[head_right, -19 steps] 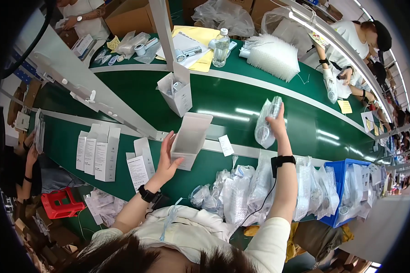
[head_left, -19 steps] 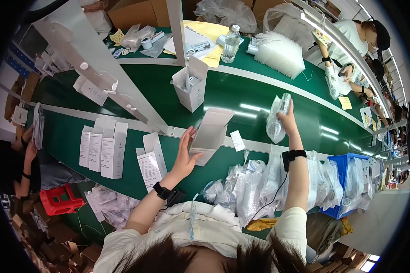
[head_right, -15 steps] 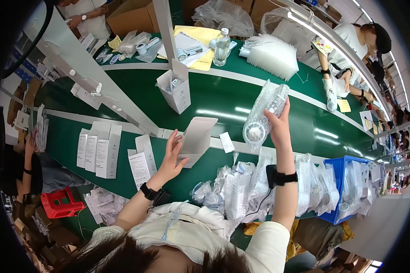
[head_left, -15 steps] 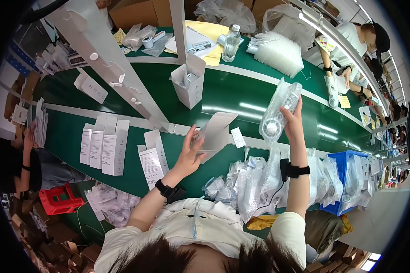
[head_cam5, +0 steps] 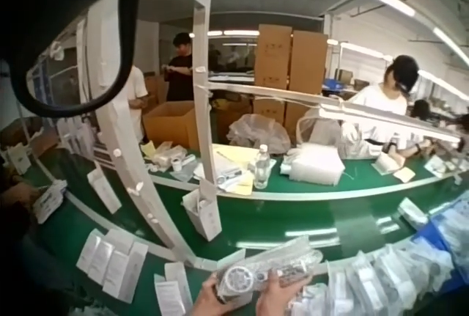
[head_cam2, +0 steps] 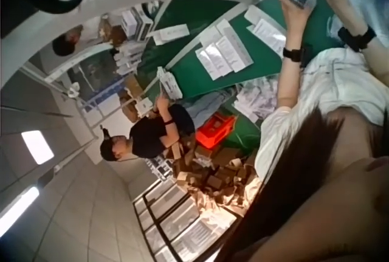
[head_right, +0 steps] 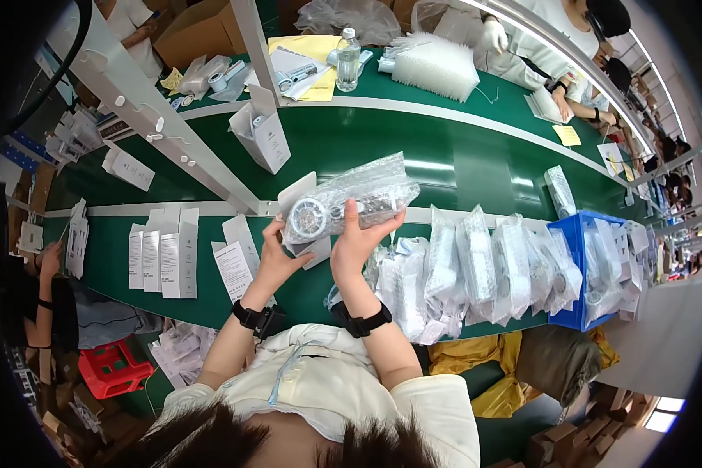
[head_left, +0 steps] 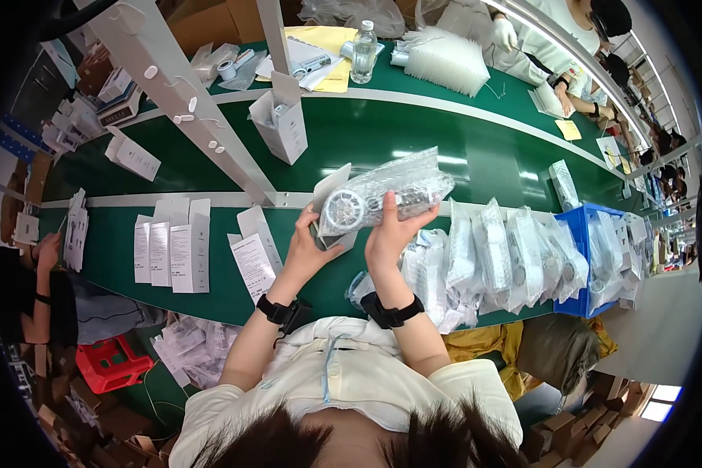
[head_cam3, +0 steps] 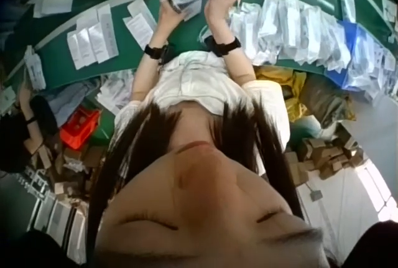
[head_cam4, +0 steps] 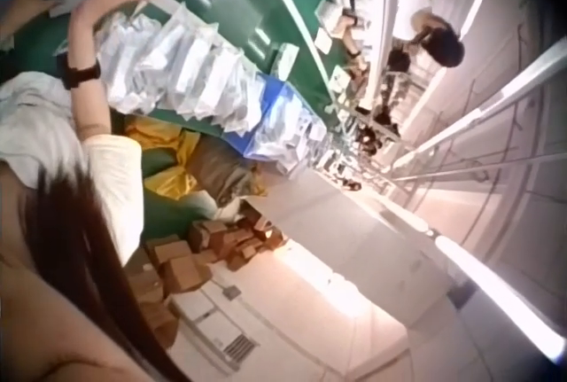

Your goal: The person packs items by hand, picking up a box, inserting a wrapped device and a manual, and then closing the top flap. This process is repeated for several boxes on the green table.

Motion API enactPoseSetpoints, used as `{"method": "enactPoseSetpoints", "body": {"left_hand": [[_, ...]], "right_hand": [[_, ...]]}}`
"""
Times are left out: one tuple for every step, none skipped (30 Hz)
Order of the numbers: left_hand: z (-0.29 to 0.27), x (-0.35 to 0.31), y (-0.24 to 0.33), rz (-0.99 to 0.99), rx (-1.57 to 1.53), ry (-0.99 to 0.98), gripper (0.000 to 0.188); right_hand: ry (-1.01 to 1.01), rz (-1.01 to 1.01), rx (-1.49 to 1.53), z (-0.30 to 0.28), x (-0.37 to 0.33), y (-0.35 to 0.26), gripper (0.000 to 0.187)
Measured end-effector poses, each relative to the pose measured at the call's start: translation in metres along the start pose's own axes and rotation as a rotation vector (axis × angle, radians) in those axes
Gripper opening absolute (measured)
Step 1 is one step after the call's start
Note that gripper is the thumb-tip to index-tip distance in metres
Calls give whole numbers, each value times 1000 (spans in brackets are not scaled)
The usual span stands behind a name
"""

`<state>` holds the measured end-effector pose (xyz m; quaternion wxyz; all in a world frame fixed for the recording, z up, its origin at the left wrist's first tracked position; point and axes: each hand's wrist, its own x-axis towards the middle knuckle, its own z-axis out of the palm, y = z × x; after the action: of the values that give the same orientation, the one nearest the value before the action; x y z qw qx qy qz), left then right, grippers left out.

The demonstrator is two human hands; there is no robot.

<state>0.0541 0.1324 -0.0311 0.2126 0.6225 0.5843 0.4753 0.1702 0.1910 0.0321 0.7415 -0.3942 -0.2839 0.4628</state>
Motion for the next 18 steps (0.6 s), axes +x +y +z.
{"method": "enactPoseSetpoints", "body": {"left_hand": [[2,-3,2,13,13,16,79],[4,-5,3,27,26,33,81],[5,-8,2,23,25,32,81],[6,-9,1,24,8,57,80],[8,-11,-1,26,-8,83,80],[9,-13,-3,28,-25,110,79],[7,-17,-6,26,-24,112,79],[2,-21,-13,-41,-48,121,81],[-3,-25,-19,-108,-72,132,82],[-10,-26,-24,-175,-90,148,84],[-15,-25,-23,-175,-87,155,84],[-21,-24,-22,-169,-77,88,84],[-26,-24,-16,-166,-71,17,84],[-31,-25,-10,-164,-62,-50,84],[-34,-23,-2,-163,-65,-48,84],[-37,-19,6,-112,-73,-74,77],[-38,-14,14,-59,-79,-102,71],[-40,-9,20,-6,-84,-126,65]], "right_hand": [[-2,-97,-104,-2,-2,6,74],[7,-100,-107,-7,-6,16,74],[-115,-329,-303,-2,-12,16,69],[-240,-559,-496,1,-16,13,64],[-242,-557,-498,0,-18,8,64],[-456,-634,-701,-3,-19,1,58],[-675,-705,-902,-7,-19,-8,51],[-891,-773,-1103,-8,-16,-19,45],[-889,-775,-1103,-17,-12,-22,45],[-945,-721,-1032,-28,-5,-21,38],[-1002,-665,-963,-40,4,-19,30],[-899,-508,-965,-51,17,-14,30],[-792,-350,-967,-65,34,-11,30],[-827,-319,-1205,-83,56,-7,31],[-845,-287,-1450,-103,79,-3,31],[-945,-160,-1727,-122,96,6,37],[-1033,-18,-2000,-139,110,16,42],[-1034,-26,-2001,-151,120,21,42]]}}
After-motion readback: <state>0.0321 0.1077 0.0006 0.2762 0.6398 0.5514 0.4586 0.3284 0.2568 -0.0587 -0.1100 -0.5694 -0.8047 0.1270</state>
